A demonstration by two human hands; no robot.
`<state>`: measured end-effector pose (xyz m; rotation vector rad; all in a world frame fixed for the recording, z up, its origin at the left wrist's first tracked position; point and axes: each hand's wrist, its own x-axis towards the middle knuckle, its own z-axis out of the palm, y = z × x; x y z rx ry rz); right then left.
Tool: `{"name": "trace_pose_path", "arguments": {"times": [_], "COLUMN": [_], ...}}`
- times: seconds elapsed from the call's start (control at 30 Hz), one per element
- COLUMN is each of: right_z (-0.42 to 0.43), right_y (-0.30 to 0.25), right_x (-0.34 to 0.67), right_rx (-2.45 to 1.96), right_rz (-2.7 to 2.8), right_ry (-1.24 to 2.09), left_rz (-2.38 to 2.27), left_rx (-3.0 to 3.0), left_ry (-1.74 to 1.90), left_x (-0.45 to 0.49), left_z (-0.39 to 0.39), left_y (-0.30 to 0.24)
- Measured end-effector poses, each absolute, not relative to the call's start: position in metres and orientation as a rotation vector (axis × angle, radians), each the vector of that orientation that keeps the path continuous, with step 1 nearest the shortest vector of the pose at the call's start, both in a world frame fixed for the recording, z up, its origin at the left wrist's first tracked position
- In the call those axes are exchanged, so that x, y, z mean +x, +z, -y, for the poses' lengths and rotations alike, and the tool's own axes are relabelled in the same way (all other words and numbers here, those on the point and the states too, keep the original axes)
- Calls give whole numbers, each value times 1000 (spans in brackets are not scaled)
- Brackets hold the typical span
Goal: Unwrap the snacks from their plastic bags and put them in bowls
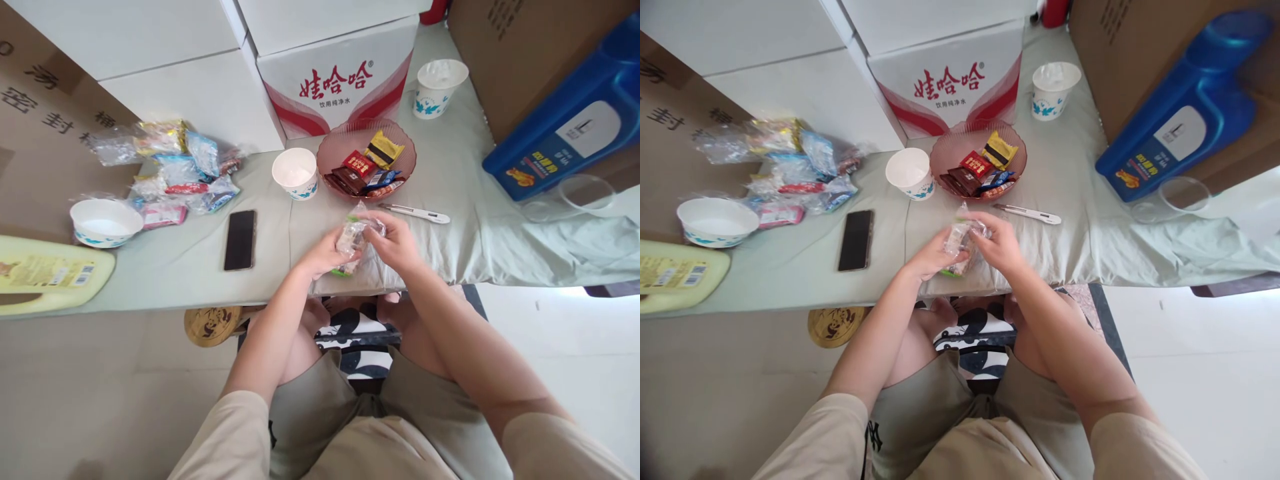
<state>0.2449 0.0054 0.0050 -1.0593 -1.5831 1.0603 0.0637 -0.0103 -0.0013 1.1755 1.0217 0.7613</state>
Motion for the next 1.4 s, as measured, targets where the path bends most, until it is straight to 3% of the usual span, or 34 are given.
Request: {"name": "trace_pose_path", "arguments": {"times": [0.23, 0.63, 1.4], "right_z": [2, -8, -14], "right_y": [3, -9, -10], "right_x": [233, 224, 247], "right_rx": [-1038, -1040, -1186], "right_rz": [1942, 1689, 1843], "right_ry": [710, 715, 676], "left_rz": [-1097, -990, -1267], "left_rx": [1000, 1001, 1174], "left_ry": [1031, 981, 1123], "left_x": [74, 61, 63], "left_z": [7, 11, -4], "left_y": [-11, -3, -12]}}
